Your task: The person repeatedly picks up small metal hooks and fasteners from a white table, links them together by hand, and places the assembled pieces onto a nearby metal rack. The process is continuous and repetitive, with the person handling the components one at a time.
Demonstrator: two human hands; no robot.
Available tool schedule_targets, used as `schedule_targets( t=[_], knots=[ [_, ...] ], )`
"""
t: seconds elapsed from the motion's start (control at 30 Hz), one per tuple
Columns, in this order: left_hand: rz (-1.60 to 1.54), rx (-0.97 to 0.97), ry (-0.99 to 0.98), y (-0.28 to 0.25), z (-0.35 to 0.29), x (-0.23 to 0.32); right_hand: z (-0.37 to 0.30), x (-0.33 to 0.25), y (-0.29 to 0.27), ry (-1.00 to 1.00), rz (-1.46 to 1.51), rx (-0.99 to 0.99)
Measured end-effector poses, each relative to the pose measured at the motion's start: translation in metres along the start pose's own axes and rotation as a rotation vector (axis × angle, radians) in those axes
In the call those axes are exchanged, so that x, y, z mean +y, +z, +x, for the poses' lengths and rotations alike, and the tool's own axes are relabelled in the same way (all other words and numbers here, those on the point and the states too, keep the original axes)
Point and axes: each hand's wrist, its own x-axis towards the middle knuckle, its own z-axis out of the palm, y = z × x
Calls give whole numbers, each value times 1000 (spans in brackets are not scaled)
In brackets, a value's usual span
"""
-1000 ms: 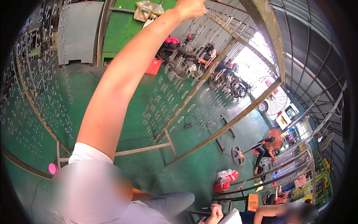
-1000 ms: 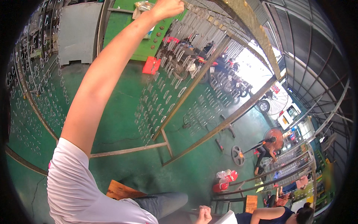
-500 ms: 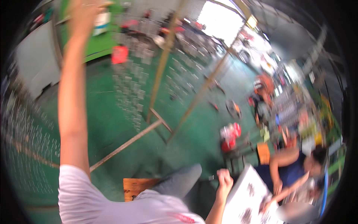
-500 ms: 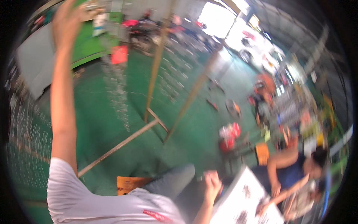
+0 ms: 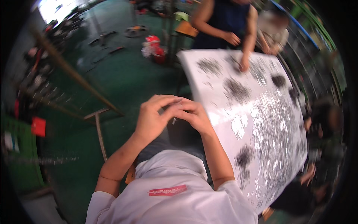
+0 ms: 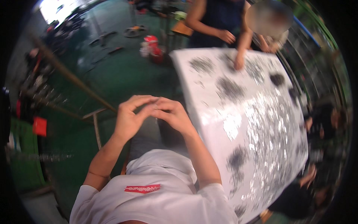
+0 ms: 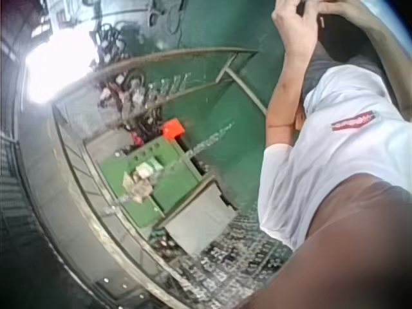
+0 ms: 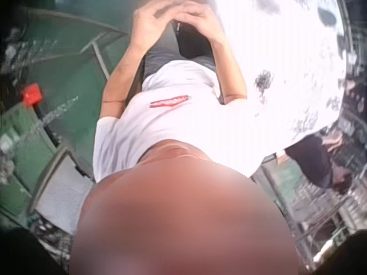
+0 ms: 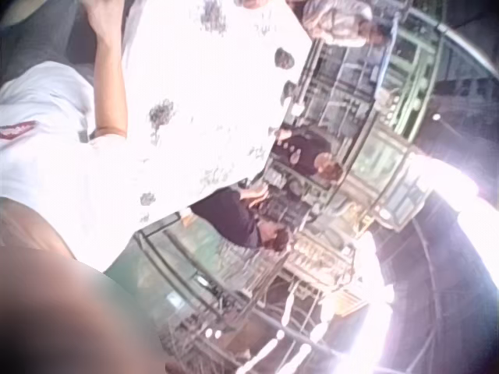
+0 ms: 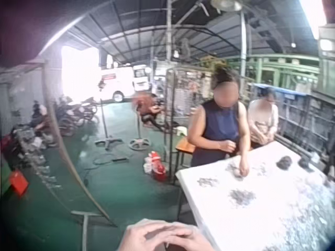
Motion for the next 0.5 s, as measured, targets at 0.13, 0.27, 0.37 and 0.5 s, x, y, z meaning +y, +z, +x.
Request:
schedule_targets(
  t=[0.13,0.27,0.37,0.5],
  knots=[
    [-32,-117,53,65,19,-5,-44,7,-48,14,16,207],
    [-71,-185,103,129,27,2,-89,16,-74,-133,-257,545],
    [-67,-269,103,171,26,7,-117,22,-90,-160,-571,735],
    [-172,-456,92,214,23,-2,-150,32,-103,-88,-719,907]
  ],
)
